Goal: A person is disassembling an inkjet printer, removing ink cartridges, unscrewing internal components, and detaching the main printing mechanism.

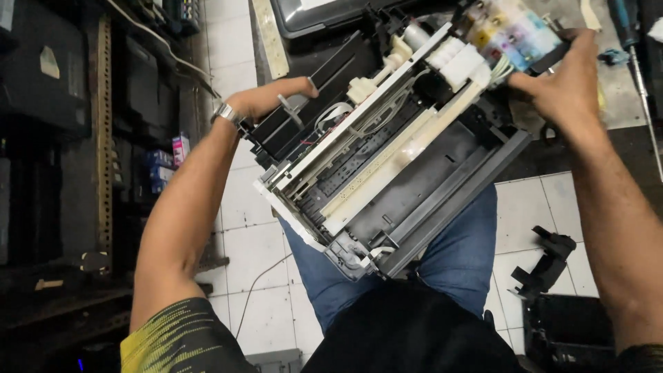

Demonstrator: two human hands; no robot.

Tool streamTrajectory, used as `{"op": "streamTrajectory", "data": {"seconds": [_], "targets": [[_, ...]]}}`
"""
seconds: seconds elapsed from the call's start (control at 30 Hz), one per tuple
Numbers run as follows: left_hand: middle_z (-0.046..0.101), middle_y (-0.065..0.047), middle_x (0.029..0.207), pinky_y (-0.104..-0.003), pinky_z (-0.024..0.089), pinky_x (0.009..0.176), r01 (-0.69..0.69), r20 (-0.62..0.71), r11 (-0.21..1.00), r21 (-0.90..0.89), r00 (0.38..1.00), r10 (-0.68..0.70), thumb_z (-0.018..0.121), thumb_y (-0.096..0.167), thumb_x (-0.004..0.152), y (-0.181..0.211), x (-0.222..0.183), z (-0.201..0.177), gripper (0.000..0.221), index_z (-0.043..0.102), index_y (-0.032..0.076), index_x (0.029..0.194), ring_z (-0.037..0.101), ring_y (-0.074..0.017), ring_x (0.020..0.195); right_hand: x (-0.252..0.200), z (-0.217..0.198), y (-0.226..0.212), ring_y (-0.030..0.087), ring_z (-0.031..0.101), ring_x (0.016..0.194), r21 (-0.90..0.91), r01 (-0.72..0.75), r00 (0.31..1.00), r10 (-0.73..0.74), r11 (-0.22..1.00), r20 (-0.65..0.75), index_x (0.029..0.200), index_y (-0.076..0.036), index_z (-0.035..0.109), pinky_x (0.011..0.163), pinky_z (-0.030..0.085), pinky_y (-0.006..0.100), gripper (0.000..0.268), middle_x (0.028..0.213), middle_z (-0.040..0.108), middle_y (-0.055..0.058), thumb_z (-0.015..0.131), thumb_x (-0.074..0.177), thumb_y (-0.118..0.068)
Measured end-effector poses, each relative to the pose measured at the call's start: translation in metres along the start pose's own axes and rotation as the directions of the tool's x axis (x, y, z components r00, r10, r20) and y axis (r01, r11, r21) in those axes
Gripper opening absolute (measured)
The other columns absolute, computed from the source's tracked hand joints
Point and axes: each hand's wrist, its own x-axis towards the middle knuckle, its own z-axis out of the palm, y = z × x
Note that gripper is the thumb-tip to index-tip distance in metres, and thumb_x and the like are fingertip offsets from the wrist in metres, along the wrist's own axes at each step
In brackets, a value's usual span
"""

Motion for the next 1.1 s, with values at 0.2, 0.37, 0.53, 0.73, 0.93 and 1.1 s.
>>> {"op": "streamTrajectory", "data": {"seconds": [0.2, 0.37, 0.53, 0.73, 0.93, 1.1], "targets": [[0.057, -0.001, 0.11, -0.037, 0.041, 0.086, 0.109, -0.119, 0.994, -0.011, 0.987, -0.11, 0.044, 0.058, 0.09, 0.046, -0.03, -0.019, 0.05, 0.07, 0.019, 0.108, 0.05, -0.0174, 0.1, -0.005, -0.002, 0.004, 0.053, 0.06, 0.11, -0.057, 0.045, 0.999, -0.044, 0.997, 0.025, 0.139, 0.024, 0.037, 0.092, 0.052, 0.058, 0.083, 0.123, 0.053, 0.04, 0.099, 0.089, -0.002], [0.077, -0.009, 0.105, -0.023, 0.057, 0.087, -0.176, -0.374, 0.946, -0.273, 0.925, 0.064, 0.044, 0.044, 0.1, 0.034, -0.09, -0.007, 0.051, 0.072, 0.002, 0.107, 0.073, -0.0146, 0.09, -0.034, 0.001, 0.045, 0.056, 0.063, 0.115, 0.13, 0.135, 0.985, -0.148, 0.982, 0.091, 0.149, 0.02, 0.021, 0.096, 0.054, 0.056, 0.09, 0.136, 0.052, 0.048, 0.096, 0.101, 0.012], [0.071, -0.013, 0.123, -0.034, 0.059, 0.088, -0.186, -0.946, 0.958, -0.22, 0.28, -0.163, 0.05, 0.042, 0.103, 0.042, -0.177, 0.092, 0.047, 0.064, 0.005, 0.128, 0.07, -0.0217, 0.108, -0.112, -0.006, -0.003, 0.017, 0.062, 0.123, 0.579, -0.308, 0.932, 0.362, 0.755, 0.024, 0.147, -0.003, 0.059, 0.11, 0.056, 0.028, 0.038, 0.136, 0.062, 0.009, 0.056, 0.124, -0.033], [0.044, -0.03, 0.154, -0.045, 0.042, 0.117, -0.327, -0.892, 0.839, -0.435, 0.287, -0.35, 0.042, 0.041, 0.103, 0.084, -0.184, 0.195, 0.065, 0.038, -0.007, 0.148, 0.048, -0.0374, 0.143, -0.126, -0.002, -0.087, 0.05, 0.038, 0.137, 0.509, 0.026, 1.0, -0.02, 0.861, -0.018, 0.154, 0.014, 0.028, 0.117, 0.026, 0.056, 0.06, 0.149, 0.038, 0.04, 0.049, 0.114, -0.027], [0.03, -0.03, 0.162, -0.052, 0.028, 0.122, -0.231, -0.889, 0.874, -0.427, 0.283, -0.359, 0.025, 0.063, 0.099, 0.089, -0.153, 0.195, 0.087, 0.029, -0.004, 0.154, 0.032, -0.0411, 0.15, -0.111, 0.015, -0.064, 0.035, 0.05, 0.123, 0.587, -0.108, 0.993, 0.117, 0.802, 0.023, 0.143, 0.005, 0.045, 0.11, 0.035, 0.045, 0.053, 0.138, 0.054, 0.025, 0.045, 0.108, -0.035], [0.056, -0.024, 0.142, -0.047, 0.031, 0.121, -0.379, -0.917, 0.835, -0.399, 0.192, -0.351, 0.032, 0.04, 0.113, 0.089, -0.129, 0.197, 0.056, 0.054, 0.0, 0.145, 0.049, -0.0291, 0.137, -0.114, 0.043, -0.079, 0.02, 0.057, 0.097, 0.773, -0.192, 0.903, 0.417, 0.604, -0.102, 0.122, -0.012, 0.066, 0.091, 0.048, 0.037, 0.034, 0.103, 0.061, 0.008, 0.067, 0.098, -0.037]]}}
